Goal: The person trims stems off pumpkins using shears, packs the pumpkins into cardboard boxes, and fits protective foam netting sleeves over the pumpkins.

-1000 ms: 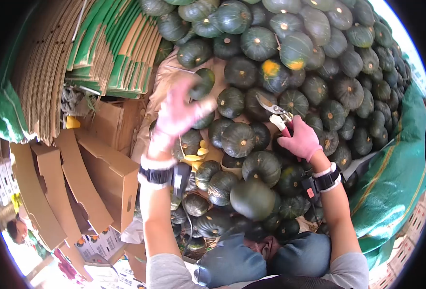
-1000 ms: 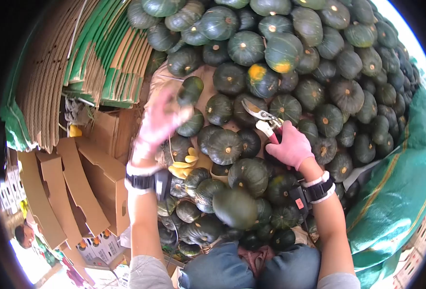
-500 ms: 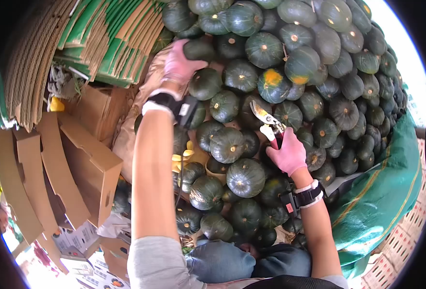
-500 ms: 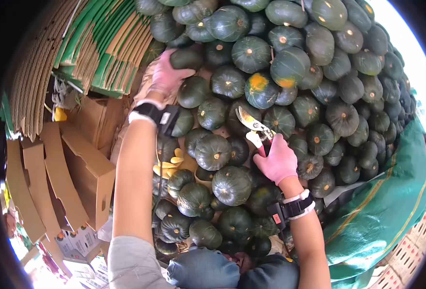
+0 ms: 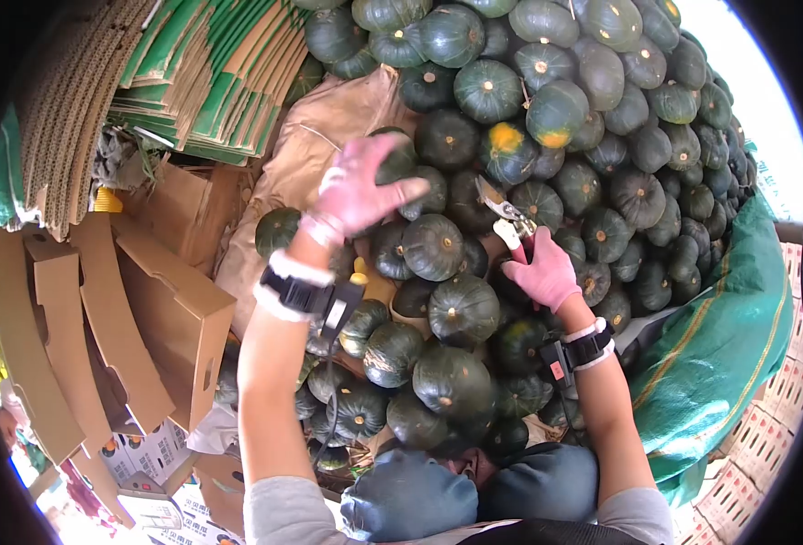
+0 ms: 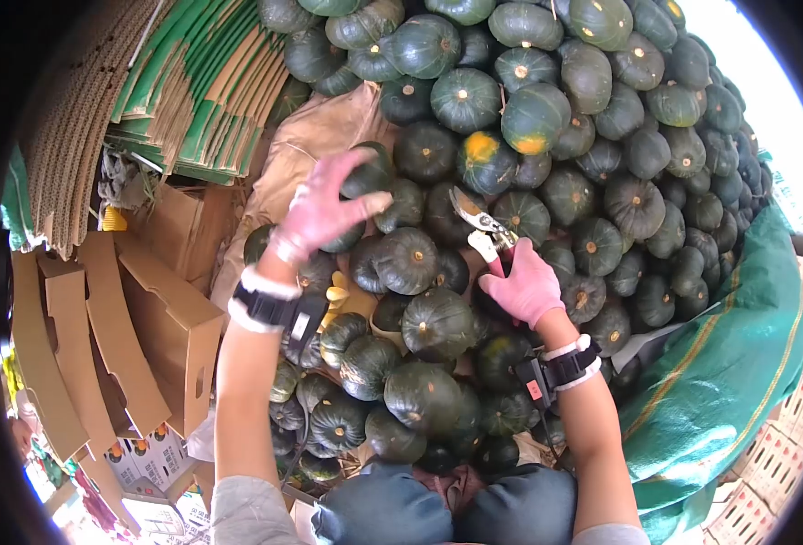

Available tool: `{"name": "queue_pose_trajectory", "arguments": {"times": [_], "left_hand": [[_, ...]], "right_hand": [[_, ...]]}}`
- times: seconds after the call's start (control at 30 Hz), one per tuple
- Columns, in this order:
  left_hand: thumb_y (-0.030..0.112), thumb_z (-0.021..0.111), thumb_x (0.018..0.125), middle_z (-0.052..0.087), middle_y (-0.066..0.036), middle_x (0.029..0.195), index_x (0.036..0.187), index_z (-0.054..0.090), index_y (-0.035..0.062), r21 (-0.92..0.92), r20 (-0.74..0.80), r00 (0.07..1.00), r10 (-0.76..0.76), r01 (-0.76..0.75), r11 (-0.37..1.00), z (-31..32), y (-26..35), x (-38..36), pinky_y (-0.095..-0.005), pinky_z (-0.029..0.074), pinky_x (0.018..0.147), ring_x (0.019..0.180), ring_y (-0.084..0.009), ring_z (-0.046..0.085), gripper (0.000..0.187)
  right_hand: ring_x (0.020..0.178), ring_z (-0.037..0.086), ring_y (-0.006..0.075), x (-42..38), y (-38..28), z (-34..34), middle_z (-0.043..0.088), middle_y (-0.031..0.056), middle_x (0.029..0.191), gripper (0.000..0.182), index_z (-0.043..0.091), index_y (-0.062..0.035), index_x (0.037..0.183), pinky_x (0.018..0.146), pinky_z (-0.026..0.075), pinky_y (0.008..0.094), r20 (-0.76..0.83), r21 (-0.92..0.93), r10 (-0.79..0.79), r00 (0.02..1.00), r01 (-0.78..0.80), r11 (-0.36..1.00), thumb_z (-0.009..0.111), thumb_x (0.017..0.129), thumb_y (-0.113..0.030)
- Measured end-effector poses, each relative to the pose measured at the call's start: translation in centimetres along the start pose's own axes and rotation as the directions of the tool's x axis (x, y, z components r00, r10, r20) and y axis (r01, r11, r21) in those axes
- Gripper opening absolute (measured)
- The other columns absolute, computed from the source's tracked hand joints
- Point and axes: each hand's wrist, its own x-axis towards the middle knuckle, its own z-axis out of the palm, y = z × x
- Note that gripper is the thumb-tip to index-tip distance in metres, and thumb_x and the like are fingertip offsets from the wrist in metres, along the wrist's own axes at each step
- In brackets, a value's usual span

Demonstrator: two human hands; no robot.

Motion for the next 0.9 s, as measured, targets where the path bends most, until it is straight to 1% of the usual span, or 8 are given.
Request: {"name": "queue_pose_trajectory", "arguments": {"times": [0.17, 0.23, 0.4, 0.47, 0.53, 0.6, 0.67, 0.9], "left_hand": [[0.037, 0.074, 0.072, 0.051, -0.017, 0.122, 0.126, 0.049, 0.0076, 0.062, -0.07, 0.913, -0.402, 0.406, 0.912, 4.3, -2.4, 3.8, -0.037, 0.039, 0.098, 0.114, -0.0297, 0.049, 0.067], [0.036, 0.077, 0.068, 0.055, -0.013, 0.115, 0.124, 0.05, 0.0074, -0.322, 0.01, 0.943, -0.333, 0.318, 0.892, 4.0, -3.7, 3.8, -0.0356, 0.043, 0.093, 0.109, -0.0254, 0.052, 0.069], [0.03, 0.065, 0.082, 0.06, -0.01, 0.113, 0.116, 0.057, 0.0022, -0.89, 0.258, 0.951, 0.173, 0.164, 0.425, -1.7, 0.0, 0.8, -0.0337, 0.04, 0.097, 0.108, -0.021, 0.054, 0.045], [0.04, 0.054, 0.088, 0.054, -0.017, 0.124, 0.123, 0.052, -0.0019, -0.857, 0.454, 0.701, 0.55, 0.175, 0.485, -2.1, -2.7, 1.9, -0.0391, 0.035, 0.101, 0.121, -0.0293, 0.047, 0.054], [0.032, 0.056, 0.09, 0.053, -0.019, 0.125, 0.122, 0.052, -0.0025, -0.646, 0.501, 0.863, 0.072, 0.317, 0.694, -2.8, 0.7, 3.1, -0.0364, 0.037, 0.1, 0.119, -0.0258, 0.049, 0.047], [0.028, 0.061, 0.087, 0.055, -0.016, 0.124, 0.124, 0.05, -0.0026, -0.461, -0.01, 0.999, -0.038, 0.03, 0.887, 1.8, -1.8, 6.0, -0.0339, 0.038, 0.099, 0.117, -0.0237, 0.05, 0.05], [0.027, 0.071, 0.078, 0.057, -0.013, 0.119, 0.125, 0.049, -0.004, -0.293, -0.101, 0.961, -0.258, 0.219, 0.931, 5.5, -3.0, 8.8, -0.0334, 0.04, 0.098, 0.113, -0.0231, 0.052, 0.061], [0.03, 0.083, 0.061, 0.058, -0.019, 0.116, 0.12, 0.049, -0.0082, -0.412, 0.154, 0.898, -0.413, 0.438, 0.799, 10.8, -3.9, 11.8, -0.034, 0.044, 0.094, 0.108, -0.0265, 0.056, 0.078]], "right_hand": [[0.093, 0.06, 0.038, 0.1, 0.1, 0.3, 0.062, 0.0212, 0.098, 0.052, 0.044, 0.0, 0.102, 0.083, 0.048, 0.0428, -0.036, -0.146, 0.009, 0.999, -0.014, 0.989, 0.068, 0.069, -0.033], [0.094, 0.06, 0.0375, 0.0, -0.2, 0.0, 0.061, 0.0211, 0.098, 0.052, 0.044, -0.0001, 0.102, 0.082, 0.048, 0.0427, -0.019, -0.132, 0.017, 1.0, -0.019, 0.991, 0.068, 0.07, -0.033], [0.093, 0.061, 0.0369, -0.1, 0.0, -0.6, 0.061, 0.0215, 0.098, 0.052, 0.045, 0.0006, 0.103, 0.082, 0.048, 0.0422, -0.002, -0.091, 0.008, 1.0, -0.008, 0.996, 0.067, 0.07, -0.033], [0.092, 0.061, 0.0368, -0.2, 0.2, -0.7, 0.062, 0.0213, 0.098, 0.052, 0.046, 0.0005, 0.104, 0.081, 0.049, 0.0421, 0.023, -0.048, -0.004, 1.0, 0.005, 0.999, 0.067, 0.071, -0.033], [0.093, 0.061, 0.0365, -0.1, 0.0, -0.6, 0.062, 0.0205, 0.099, 0.051, 0.046, 0.0004, 0.104, 0.083, 0.048, 0.0415, 0.025, -0.065, 0.028, 0.999, -0.026, 0.998, 0.067, 0.071, -0.032], [0.094, 0.061, 0.0364, 0.0, 0.0, -0.3, 0.062, 0.0203, 0.099, 0.051, 0.046, 0.0004, 0.104, 0.084, 0.048, 0.0413, -0.003, -0.098, 0.018, 1.0, -0.018, 0.995, 0.066, 0.071, -0.032], [0.096, 0.06, 0.0369, 0.1, -0.3, -0.2, 0.062, 0.0209, 0.099, 0.051, 0.046, 0.0005, 0.104, 0.085, 0.047, 0.0418, -0.013, -0.103, 0.03, 0.999, -0.031, 0.994, 0.066, 0.07, -0.031], [0.094, 0.061, 0.0372, 0.2, -0.5, 0.0, 0.062, 0.022, 0.098, 0.054, 0.045, 0.0015, 0.105, 0.084, 0.048, 0.0433, -0.025, -0.173, 0.047, 0.999, -0.05, 0.984, 0.068, 0.07, -0.033]]}}
